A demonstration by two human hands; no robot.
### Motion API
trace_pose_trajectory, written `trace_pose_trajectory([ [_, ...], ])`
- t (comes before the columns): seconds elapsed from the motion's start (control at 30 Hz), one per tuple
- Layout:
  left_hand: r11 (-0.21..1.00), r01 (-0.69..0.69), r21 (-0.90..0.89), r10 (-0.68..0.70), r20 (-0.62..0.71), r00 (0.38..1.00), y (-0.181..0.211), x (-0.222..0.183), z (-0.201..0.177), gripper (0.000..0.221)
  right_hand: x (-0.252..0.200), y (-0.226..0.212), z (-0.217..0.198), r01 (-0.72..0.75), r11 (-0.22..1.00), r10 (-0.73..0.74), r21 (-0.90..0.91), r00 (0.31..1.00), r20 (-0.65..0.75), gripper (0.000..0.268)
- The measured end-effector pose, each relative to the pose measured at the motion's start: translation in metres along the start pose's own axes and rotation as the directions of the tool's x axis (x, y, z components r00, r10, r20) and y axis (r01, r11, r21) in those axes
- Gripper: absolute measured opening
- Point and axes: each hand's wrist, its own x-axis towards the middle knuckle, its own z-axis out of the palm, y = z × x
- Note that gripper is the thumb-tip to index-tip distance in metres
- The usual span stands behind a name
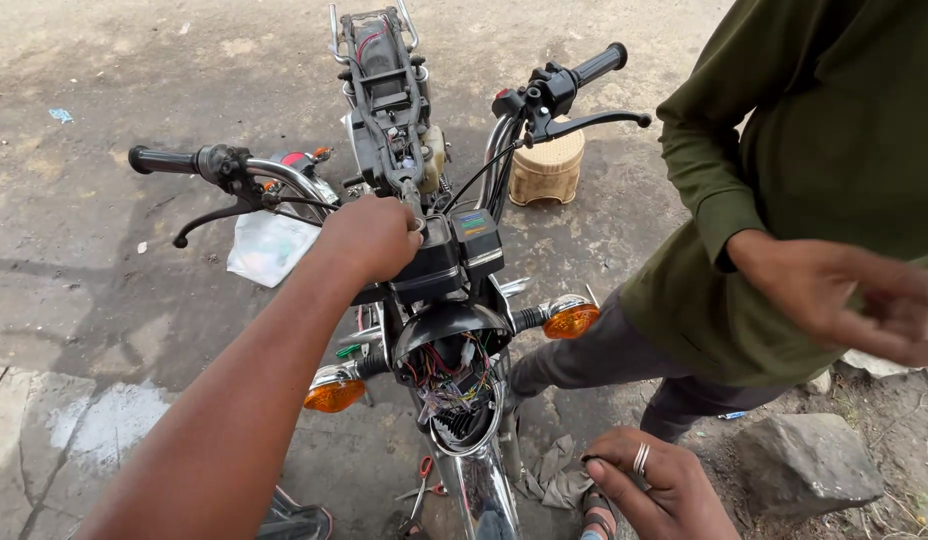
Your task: The person works on a motorcycle's front wiring by pulling wires from the headlight housing, wrapping them with black tape, and tucking them back inside. They then place a round component onto the instrument cluster and secure it with tape before continuing to organize the wires.
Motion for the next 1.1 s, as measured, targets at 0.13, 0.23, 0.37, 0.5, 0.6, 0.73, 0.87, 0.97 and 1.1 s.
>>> trace_pose_trajectory([
  [0.13, 0.996, -0.069, -0.059, 0.056, -0.207, 0.977, 0.001, -0.020, 0.002, 0.028, -0.004, 0.013, 0.018, -0.237, 0.957, 0.245, 0.169, 0.969, -0.029, 0.017],
  [0.23, 0.932, -0.241, -0.270, 0.076, -0.504, 0.860, 0.029, -0.070, 0.007, 0.024, -0.004, 0.025, 0.024, -0.281, 0.835, 0.336, 0.474, 0.941, -0.034, 0.029],
  [0.37, 0.185, 0.039, -0.982, 0.069, 0.053, 0.996, 0.085, -0.148, 0.074, 0.034, 0.000, 0.028, 0.033, 0.035, 0.759, -0.001, 0.650, 0.999, -0.053, 0.071],
  [0.5, -0.020, 0.179, -0.984, 0.163, 0.173, 0.971, 0.105, -0.164, 0.162, 0.044, -0.009, 0.045, 0.055, -0.124, 0.803, 0.056, 0.582, 0.989, 0.134, 0.089],
  [0.6, -0.277, 0.292, -0.916, 0.208, 0.240, 0.948, 0.104, -0.166, 0.198, 0.030, -0.006, 0.044, 0.061, -0.167, 0.780, 0.077, 0.603, 0.982, 0.173, 0.091],
  [0.73, -0.262, 0.255, -0.931, 0.187, 0.210, 0.960, 0.100, -0.167, 0.207, 0.023, 0.003, 0.030, 0.049, -0.102, 0.848, -0.009, 0.520, 0.978, 0.206, 0.089],
  [0.87, 0.052, 0.158, -0.986, 0.121, 0.163, 0.979, 0.098, -0.170, 0.195, 0.018, 0.014, 0.022, 0.038, 0.025, 0.997, -0.015, -0.072, 0.991, 0.132, 0.087],
  [0.97, 0.100, 0.253, -0.962, 0.089, 0.262, 0.961, 0.106, -0.173, 0.161, 0.015, 0.017, 0.015, 0.032, -0.034, 0.920, 0.052, -0.389, 0.998, 0.037, 0.090],
  [1.1, 0.373, 0.053, -0.926, 0.060, 0.081, 0.995, 0.102, -0.175, 0.146, 0.014, 0.021, 0.008, 0.020, -0.279, 0.960, 0.272, -0.034, 0.952, -0.143, 0.076],
])
